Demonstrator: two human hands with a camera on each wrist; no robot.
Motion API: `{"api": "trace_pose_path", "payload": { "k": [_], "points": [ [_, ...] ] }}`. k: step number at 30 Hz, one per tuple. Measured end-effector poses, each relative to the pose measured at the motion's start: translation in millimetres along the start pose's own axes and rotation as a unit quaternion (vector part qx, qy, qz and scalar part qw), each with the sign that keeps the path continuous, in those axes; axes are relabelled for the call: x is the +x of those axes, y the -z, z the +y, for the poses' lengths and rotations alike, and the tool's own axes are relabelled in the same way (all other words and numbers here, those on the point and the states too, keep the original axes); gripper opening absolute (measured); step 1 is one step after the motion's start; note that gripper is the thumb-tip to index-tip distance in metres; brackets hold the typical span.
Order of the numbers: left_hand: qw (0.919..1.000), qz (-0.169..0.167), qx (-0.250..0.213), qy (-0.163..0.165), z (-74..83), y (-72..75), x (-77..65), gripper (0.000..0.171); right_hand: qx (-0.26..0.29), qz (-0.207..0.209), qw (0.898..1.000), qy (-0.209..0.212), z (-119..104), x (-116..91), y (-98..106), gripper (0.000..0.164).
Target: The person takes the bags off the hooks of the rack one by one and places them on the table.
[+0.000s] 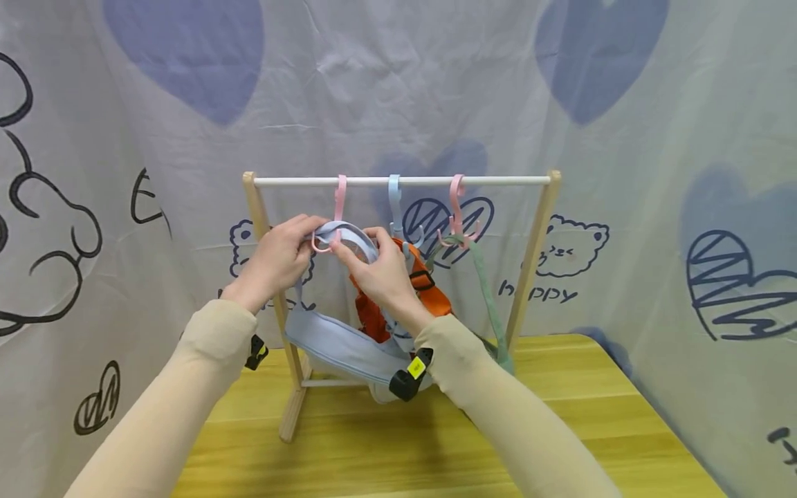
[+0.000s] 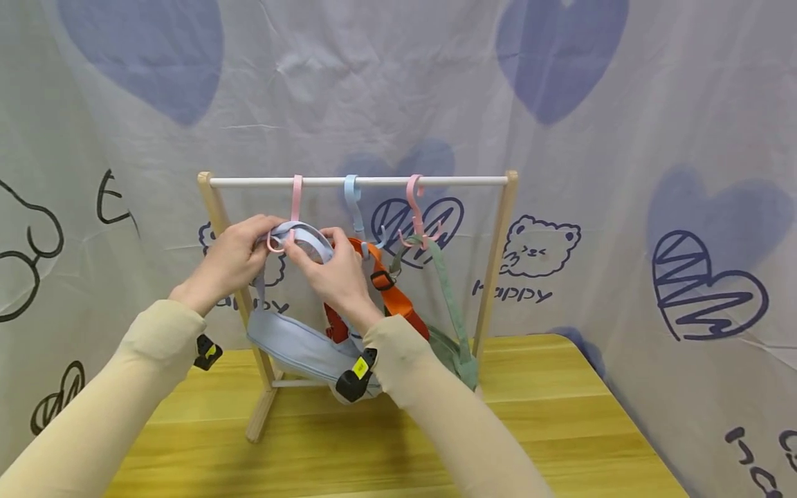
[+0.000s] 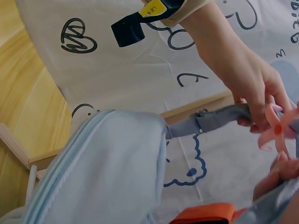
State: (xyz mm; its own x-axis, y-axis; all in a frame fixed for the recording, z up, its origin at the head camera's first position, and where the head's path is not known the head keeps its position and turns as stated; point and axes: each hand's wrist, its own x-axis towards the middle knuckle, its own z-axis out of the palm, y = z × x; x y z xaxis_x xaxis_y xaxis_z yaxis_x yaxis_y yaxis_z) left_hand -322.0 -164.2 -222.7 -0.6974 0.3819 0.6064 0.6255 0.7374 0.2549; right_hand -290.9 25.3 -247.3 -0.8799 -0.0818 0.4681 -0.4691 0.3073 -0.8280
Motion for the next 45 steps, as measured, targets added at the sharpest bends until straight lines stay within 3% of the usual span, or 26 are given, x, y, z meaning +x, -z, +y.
{"api": "trace_pose_path", "payload": {
  "k": [6,17,27,38,41,45],
  "points": [
    [0.9994,0.012,0.033,0.004,1.7,-3.3,-1.2,0.034,-0.034,0.049,0.998,0.003,-3.6,-1.9,-10.3,0.05],
    [0.9987,0.011,0.048,0.01,0.4,3.0,4.0,0.034,-0.04,0.054,0.998,-0.006,-6.5,-1.5,-14.3,0.044],
    [0.9982,0.035,-0.024,0.043,5.3,9.6,6.6,0.033,-0.026,0.058,0.998,-0.003,-10.4,-0.9,-17.6,0.039],
    [0.9889,0.143,-0.022,0.033,12.4,4.1,5.5,0.028,-0.022,0.048,0.999,0.011,-12.4,-1.2,-18.8,0.049],
    [0.9883,0.146,-0.033,0.029,14.9,3.2,3.3,0.025,-0.016,0.045,0.999,0.019,-10.7,-1.1,-16.6,0.05],
    [0.9899,0.122,-0.066,0.031,16.7,0.6,0.0,0.023,-0.009,0.047,0.999,0.023,-7.2,0.2,-13.2,0.047]
  ]
}}
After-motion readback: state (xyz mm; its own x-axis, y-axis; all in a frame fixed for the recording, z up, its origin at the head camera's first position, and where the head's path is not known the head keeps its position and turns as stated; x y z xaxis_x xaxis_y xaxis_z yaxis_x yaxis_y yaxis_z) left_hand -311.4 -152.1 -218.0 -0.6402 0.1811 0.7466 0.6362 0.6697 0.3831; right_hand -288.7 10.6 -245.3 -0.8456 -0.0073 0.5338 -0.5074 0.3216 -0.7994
